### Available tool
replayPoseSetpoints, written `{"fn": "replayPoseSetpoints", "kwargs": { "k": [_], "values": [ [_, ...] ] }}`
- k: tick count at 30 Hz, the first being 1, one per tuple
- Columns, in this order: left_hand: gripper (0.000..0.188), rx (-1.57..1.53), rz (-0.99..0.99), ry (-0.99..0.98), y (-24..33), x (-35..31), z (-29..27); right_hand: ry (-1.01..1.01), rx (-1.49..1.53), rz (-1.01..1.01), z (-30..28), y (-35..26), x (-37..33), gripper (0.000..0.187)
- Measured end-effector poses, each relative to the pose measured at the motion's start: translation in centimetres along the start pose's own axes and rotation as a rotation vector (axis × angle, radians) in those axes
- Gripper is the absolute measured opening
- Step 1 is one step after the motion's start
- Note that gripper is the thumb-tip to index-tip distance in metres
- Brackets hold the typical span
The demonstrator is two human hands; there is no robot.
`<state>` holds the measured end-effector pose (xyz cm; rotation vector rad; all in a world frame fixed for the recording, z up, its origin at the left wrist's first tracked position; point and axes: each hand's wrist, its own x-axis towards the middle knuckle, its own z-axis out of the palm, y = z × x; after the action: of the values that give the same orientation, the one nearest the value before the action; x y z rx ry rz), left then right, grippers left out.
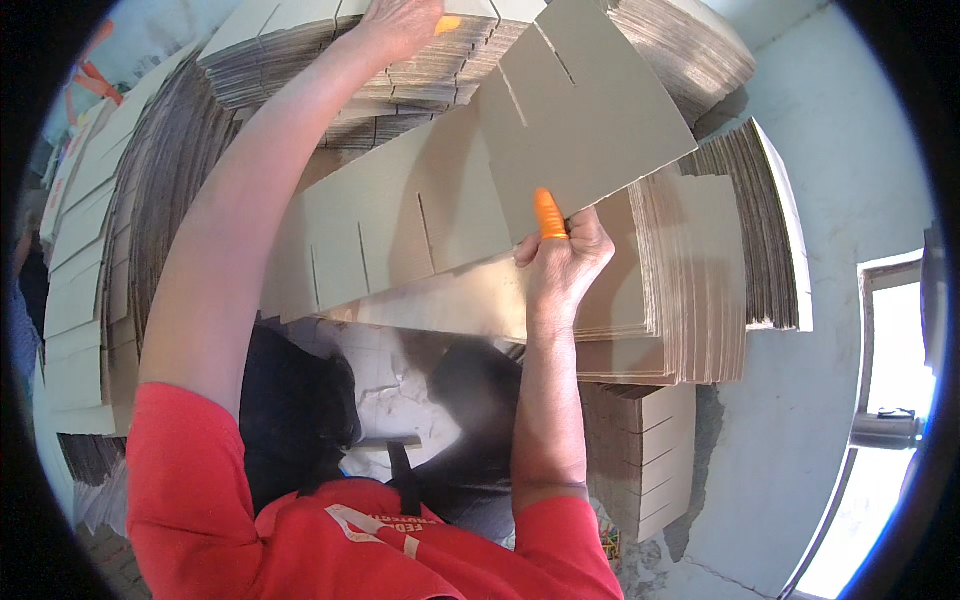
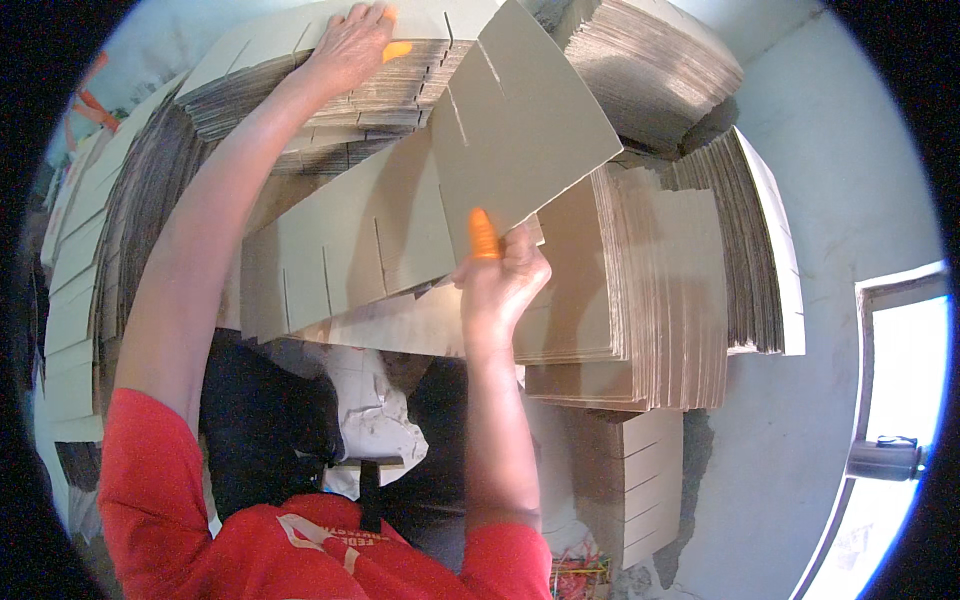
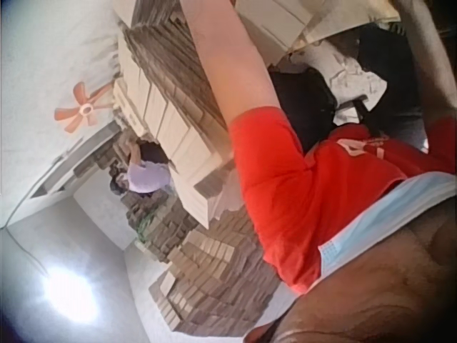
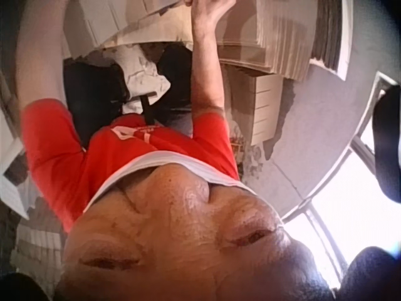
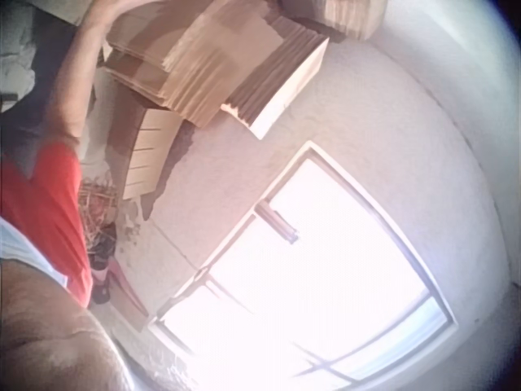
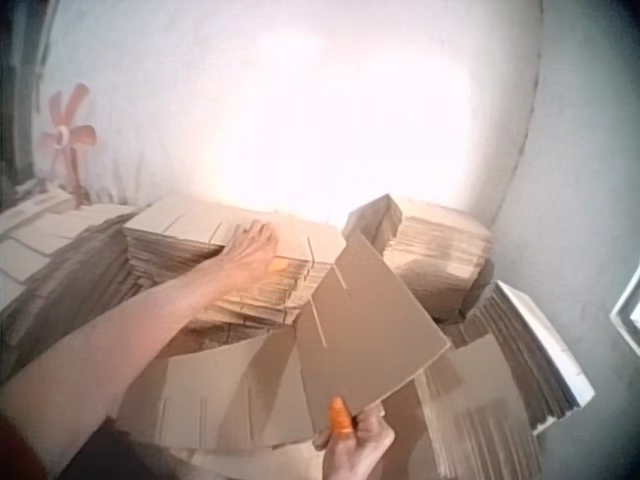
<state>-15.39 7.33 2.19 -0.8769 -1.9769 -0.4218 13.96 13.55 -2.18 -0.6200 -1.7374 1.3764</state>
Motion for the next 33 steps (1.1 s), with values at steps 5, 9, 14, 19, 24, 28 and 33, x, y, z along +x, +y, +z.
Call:
{"fn": "replayPoseSetpoints", "kwargs": {
  "k": [5, 9, 14, 19, 24, 28, 33],
  "values": [
    [0.023, -0.03, 0.336, -0.422, -1.4, 1.8, 0.8, 0.025, -0.023, -0.046, -0.7, 0.7, 0.3, 0.019],
    [0.027, -0.034, 0.326, -0.58, -0.6, 1.6, -0.7, 0.029, -0.041, -0.028, -1.3, 1.4, 0.2, 0.019],
    [0.035, -0.078, 0.568, -0.167, -3.3, -0.7, 0.7, 0.063, 0.147, -0.013, -0.5, -0.3, -0.2, 0.028],
    [0.025, 0.033, 0.649, -0.261, -0.2, -0.8, -1.8, 0.076, 0.084, -0.12, -1.1, 0.6, 0.3, 0.032],
    [0.019, 0.046, 0.626, -0.299, -1.3, -1.9, -3.1, 0.046, 0.115, -0.105, -0.6, -0.1, 0.1, 0.03],
    [0.019, 0.091, 0.674, -0.182, -0.9, -2.9, -4.1, 0.027, 0.159, -0.131, -0.5, 0.5, 0.1, 0.031],
    [0.024, 0.06, 0.728, -0.216, 1.4, -4.3, -6.4, 0.006, 0.14, -0.051, -0.5, 0.0, -0.1, 0.029]
  ]
}}
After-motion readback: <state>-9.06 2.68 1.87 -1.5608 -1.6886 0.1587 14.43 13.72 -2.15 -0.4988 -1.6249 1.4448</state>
